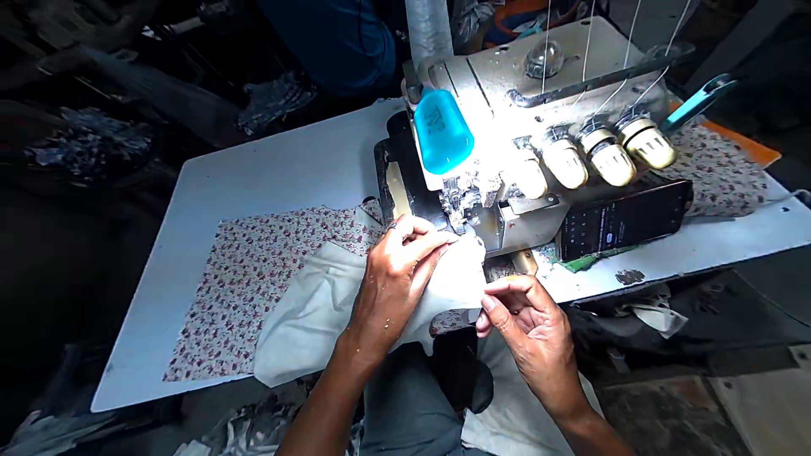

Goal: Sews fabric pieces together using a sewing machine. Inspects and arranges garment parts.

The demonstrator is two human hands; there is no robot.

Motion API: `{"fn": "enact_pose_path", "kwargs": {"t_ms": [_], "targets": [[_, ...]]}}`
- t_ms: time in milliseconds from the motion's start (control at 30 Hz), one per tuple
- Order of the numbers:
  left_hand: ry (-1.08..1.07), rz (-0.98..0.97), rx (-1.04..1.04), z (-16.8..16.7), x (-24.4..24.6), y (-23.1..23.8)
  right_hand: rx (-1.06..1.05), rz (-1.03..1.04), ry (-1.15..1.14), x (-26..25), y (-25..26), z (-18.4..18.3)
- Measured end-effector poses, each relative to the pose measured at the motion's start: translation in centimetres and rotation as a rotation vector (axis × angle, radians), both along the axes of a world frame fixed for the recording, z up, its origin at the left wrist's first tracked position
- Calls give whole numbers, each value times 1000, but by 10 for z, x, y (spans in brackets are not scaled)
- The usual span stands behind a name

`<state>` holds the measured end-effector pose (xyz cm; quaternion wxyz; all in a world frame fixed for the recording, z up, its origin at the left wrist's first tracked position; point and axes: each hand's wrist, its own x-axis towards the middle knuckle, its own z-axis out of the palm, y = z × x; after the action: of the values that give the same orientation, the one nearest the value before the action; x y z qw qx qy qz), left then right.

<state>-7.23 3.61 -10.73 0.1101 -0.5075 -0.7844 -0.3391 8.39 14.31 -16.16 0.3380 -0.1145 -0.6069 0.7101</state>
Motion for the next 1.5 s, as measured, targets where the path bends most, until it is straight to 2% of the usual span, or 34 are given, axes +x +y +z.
{"fn": "enact_pose_path", "kwargs": {"t_ms": [200, 267, 433, 600, 767, 867, 967, 1067, 1233, 1367, 1500], "targets": [[-16, 38, -2, 2, -12, 13, 149, -93, -38, -12, 9, 2], [1, 14, -26, 5, -20, 12, 316, -173, -79, -19, 12, 0], [134, 30, -21, 12, -23, 10, 890, -379, -269, -21, 17, 6], [60, -38, 8, -1, -6, 0, 1090, -388, -381, -11, 17, 10], [-21, -47, -38, 2, -20, 2, 1159, -336, -439, -11, 23, 18], [-59, -83, -63, 7, -46, 8, 1153, -300, -458, -13, 27, 21], [-54, -53, -13, 1, -81, 22, 1163, -288, -463, -10, 27, 19], [-71, 33, -19, 0, -91, 24, 1178, -267, -470, -5, 27, 14], [-399, 277, 10, 1, -75, 9, 1180, -256, -446, 3, 22, 11], [-704, 341, 152, 3, -38, -14, 1164, -236, -399, 5, 13, 15], [-816, 292, 242, -1, -3, -39, 1129, -215, -334, 1, 3, 21]]}}
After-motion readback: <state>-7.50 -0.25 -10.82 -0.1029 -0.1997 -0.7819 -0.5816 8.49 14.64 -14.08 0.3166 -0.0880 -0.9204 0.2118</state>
